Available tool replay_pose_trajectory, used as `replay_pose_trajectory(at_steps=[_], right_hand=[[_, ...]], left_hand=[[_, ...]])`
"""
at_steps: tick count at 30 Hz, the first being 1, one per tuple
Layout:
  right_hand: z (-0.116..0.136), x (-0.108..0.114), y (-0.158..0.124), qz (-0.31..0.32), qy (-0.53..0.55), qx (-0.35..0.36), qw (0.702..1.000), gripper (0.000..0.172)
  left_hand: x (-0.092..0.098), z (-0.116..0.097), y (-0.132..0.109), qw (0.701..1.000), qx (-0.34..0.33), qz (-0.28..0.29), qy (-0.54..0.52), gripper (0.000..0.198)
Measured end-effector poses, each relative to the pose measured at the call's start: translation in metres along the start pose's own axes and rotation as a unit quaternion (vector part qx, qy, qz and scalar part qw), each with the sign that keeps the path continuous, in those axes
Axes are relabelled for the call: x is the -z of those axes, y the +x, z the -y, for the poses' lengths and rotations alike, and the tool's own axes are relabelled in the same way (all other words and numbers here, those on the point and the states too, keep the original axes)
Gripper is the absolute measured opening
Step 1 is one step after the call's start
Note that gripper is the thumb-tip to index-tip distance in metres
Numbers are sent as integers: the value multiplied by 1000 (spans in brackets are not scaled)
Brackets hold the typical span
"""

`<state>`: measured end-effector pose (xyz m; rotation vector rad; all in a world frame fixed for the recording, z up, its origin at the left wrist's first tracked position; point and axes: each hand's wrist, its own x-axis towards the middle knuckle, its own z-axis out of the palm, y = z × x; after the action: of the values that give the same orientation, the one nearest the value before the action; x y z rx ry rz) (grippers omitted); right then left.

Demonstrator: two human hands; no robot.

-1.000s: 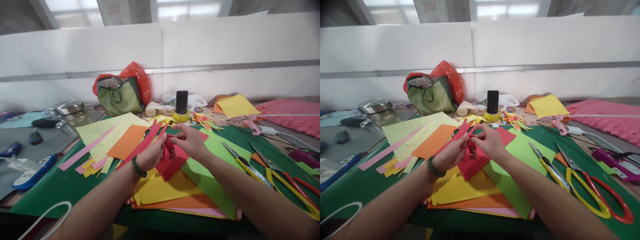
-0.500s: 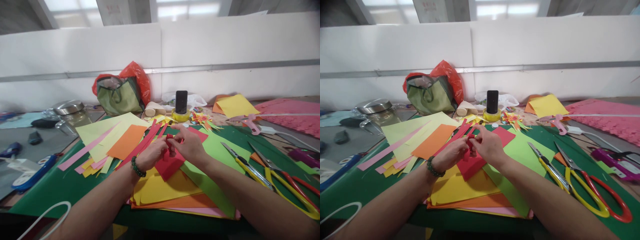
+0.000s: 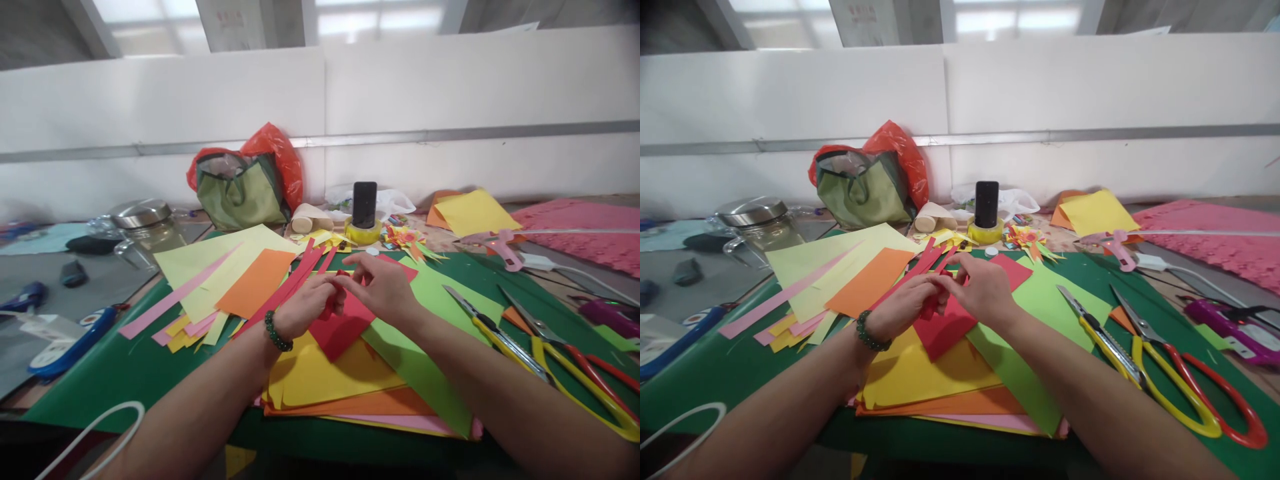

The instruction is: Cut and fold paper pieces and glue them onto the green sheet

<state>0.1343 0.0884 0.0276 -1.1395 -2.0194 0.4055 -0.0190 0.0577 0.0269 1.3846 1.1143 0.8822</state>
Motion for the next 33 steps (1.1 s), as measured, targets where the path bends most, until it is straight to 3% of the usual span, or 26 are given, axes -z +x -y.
replay_pose_trajectory(at_steps=[4,9,17,26,33], right_hand=[[-4,8,8,44,86,7,995,33],[-4,10,13,127,208,-42,969,30],[-5,12,15,151,257,-109,948,34],[-9,12,20,137,282,-149,938,30],[-7,9,19,118,301,-165,932,34]], left_hand=[[1,-1,-2,999,18,-4,-28,8],[1,-5,-3,996,41,39,-63,15],[9,-1,4,969,107,116,-192,28],[10,-6,1,986,77,66,-131,23],[6,-6,-2,998,32,59,-13,19]])
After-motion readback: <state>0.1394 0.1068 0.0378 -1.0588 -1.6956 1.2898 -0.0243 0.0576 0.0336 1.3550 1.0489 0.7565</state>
